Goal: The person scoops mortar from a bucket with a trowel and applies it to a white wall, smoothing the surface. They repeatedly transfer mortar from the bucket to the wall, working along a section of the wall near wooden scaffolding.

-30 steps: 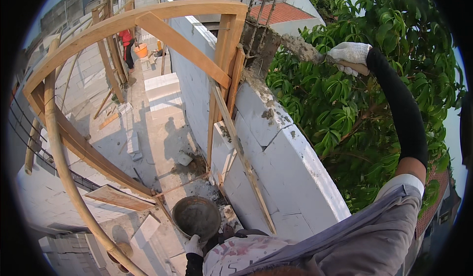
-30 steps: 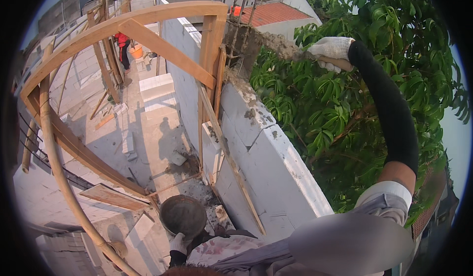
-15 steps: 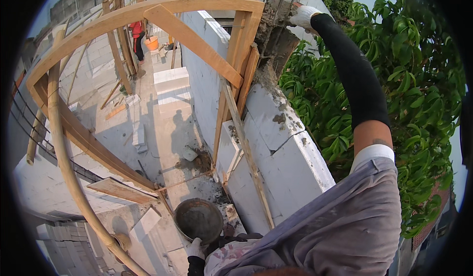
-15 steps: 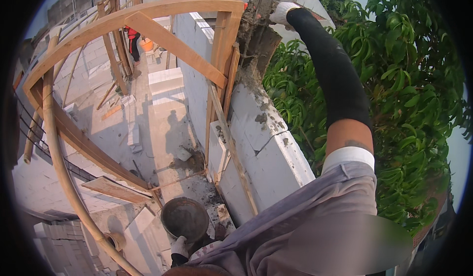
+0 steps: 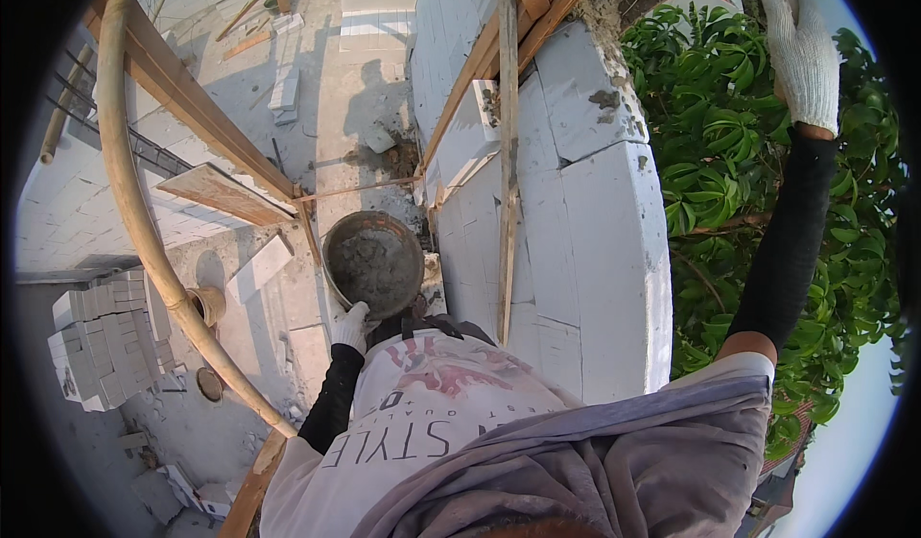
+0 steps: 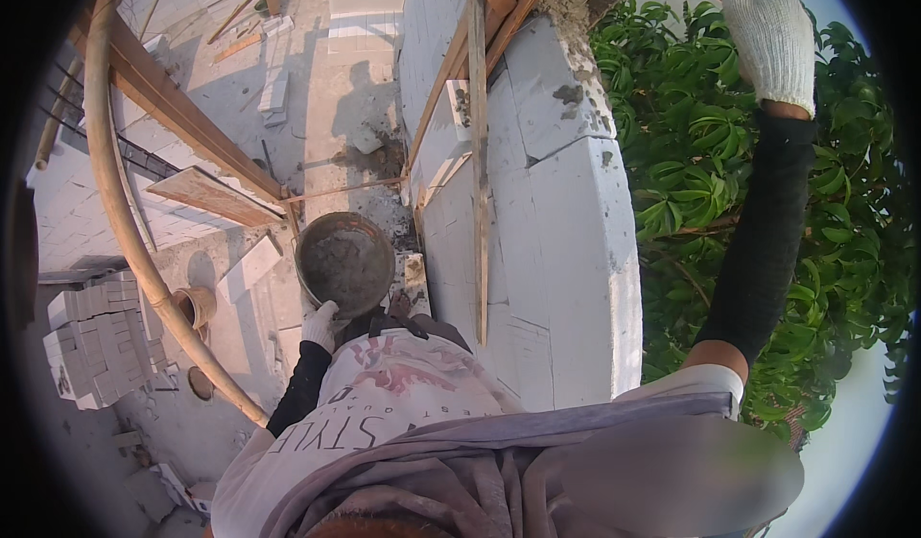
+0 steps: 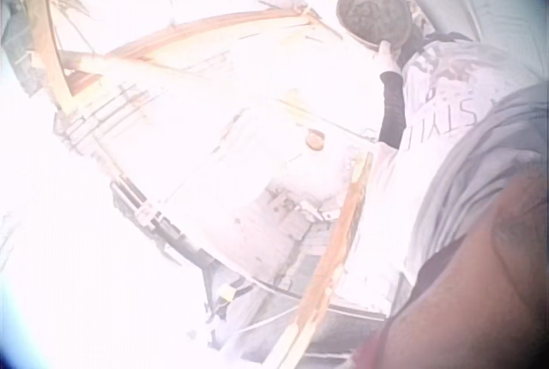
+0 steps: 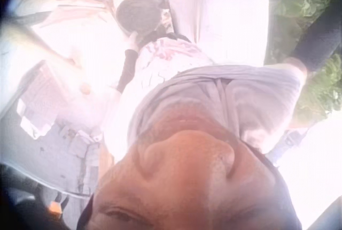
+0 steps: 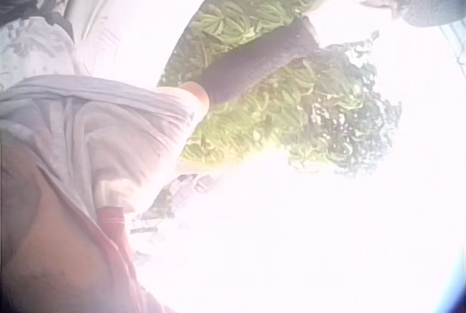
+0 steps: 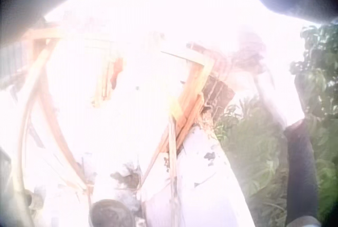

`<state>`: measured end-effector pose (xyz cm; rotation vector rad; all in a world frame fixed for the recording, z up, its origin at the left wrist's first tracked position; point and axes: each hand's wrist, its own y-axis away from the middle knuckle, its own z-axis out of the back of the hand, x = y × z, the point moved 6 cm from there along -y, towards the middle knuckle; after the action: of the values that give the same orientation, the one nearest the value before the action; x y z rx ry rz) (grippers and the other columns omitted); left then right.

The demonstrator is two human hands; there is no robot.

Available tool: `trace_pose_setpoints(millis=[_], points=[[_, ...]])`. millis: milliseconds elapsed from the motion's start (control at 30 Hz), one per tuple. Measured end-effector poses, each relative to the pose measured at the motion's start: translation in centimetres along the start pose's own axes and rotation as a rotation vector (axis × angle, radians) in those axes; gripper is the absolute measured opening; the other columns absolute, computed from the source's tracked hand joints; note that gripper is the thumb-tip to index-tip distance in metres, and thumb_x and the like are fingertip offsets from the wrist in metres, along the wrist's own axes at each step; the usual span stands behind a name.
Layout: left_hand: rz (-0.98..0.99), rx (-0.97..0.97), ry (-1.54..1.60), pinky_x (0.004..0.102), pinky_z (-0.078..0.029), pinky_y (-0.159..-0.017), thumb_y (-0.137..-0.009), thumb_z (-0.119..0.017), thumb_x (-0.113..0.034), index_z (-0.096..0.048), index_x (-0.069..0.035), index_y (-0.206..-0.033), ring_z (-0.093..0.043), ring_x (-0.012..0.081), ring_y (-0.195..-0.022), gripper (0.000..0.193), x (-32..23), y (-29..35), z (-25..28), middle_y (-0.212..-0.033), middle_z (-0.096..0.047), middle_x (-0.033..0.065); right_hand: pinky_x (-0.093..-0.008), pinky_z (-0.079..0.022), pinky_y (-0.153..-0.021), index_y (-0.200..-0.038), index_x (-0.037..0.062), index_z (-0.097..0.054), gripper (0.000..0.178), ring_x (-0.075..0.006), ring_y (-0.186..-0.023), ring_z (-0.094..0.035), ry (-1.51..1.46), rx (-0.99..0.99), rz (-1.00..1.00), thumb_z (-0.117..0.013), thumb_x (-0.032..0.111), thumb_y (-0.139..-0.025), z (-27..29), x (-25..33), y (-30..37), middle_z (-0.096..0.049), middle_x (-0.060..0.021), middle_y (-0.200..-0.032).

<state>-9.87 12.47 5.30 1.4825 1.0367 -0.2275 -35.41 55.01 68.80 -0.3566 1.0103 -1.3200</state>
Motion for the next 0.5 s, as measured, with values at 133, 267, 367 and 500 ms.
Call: trace_pose_setpoints(millis=[133,267,367,500], points=[[0.024,-0.034,-0.062,0.0417,-0.064,-0.068,-0.093,-0.068,-0.012,-0.034,-0.005,-0.155,-0.072,0.0263,-0.085,0.071,1.7,-0.4,1.9,-0.11,-0.067,0.0159,-0.044,-0.061,-0.079,-0.141,0.0082,-0.06,0.046,-0.0391,-0.092,-0.075,-0.442,0.427,0.357,-0.064,0.034,-0.103,-0.7,15.7,10.6,-0.074,-0.0211,-0.101],[-0.05,0.025,0.002,0.0421,-0.064,-0.067,-0.091,-0.066,-0.006,-0.031,-0.008,-0.158,-0.071,0.0263,-0.087,0.075,2.0,0.2,0.5,-0.113,-0.065,0.0147,-0.0473,-0.061,-0.068,-0.121,0.0079,-0.064,0.025,-0.0355,-0.082,-0.076,-0.434,0.926,0.679,-0.064,0.02,-0.098,-6.9,27.8,26.3,-0.073,-0.0145,-0.084],[-0.028,-0.044,0.025,0.0438,-0.066,-0.073,-0.091,-0.064,-0.003,-0.029,-0.008,-0.159,-0.073,0.0295,-0.098,0.076,3.0,1.2,-0.1,-0.124,-0.063,0.0184,-0.0463,-0.062,-0.071,-0.11,0.0061,-0.071,0.021,-0.0343,-0.085,-0.078,-0.411,1.016,0.857,-0.065,0.017,-0.094,-11.8,34.0,33.9,-0.076,-0.0135,-0.088],[-0.298,-0.105,-0.083,0.039,-0.063,-0.086,-0.088,-0.063,0.0,-0.03,-0.006,-0.161,-0.07,0.0309,-0.111,0.08,4.6,2.8,-0.5,-0.131,-0.061,0.0216,-0.0455,-0.062,-0.074,-0.103,0.0075,-0.077,0.018,-0.033,-0.087,-0.079,-0.315,1.155,1.035,-0.064,0.016,-0.093,-13.7,39.1,39.0,-0.079,-0.014,-0.091]])
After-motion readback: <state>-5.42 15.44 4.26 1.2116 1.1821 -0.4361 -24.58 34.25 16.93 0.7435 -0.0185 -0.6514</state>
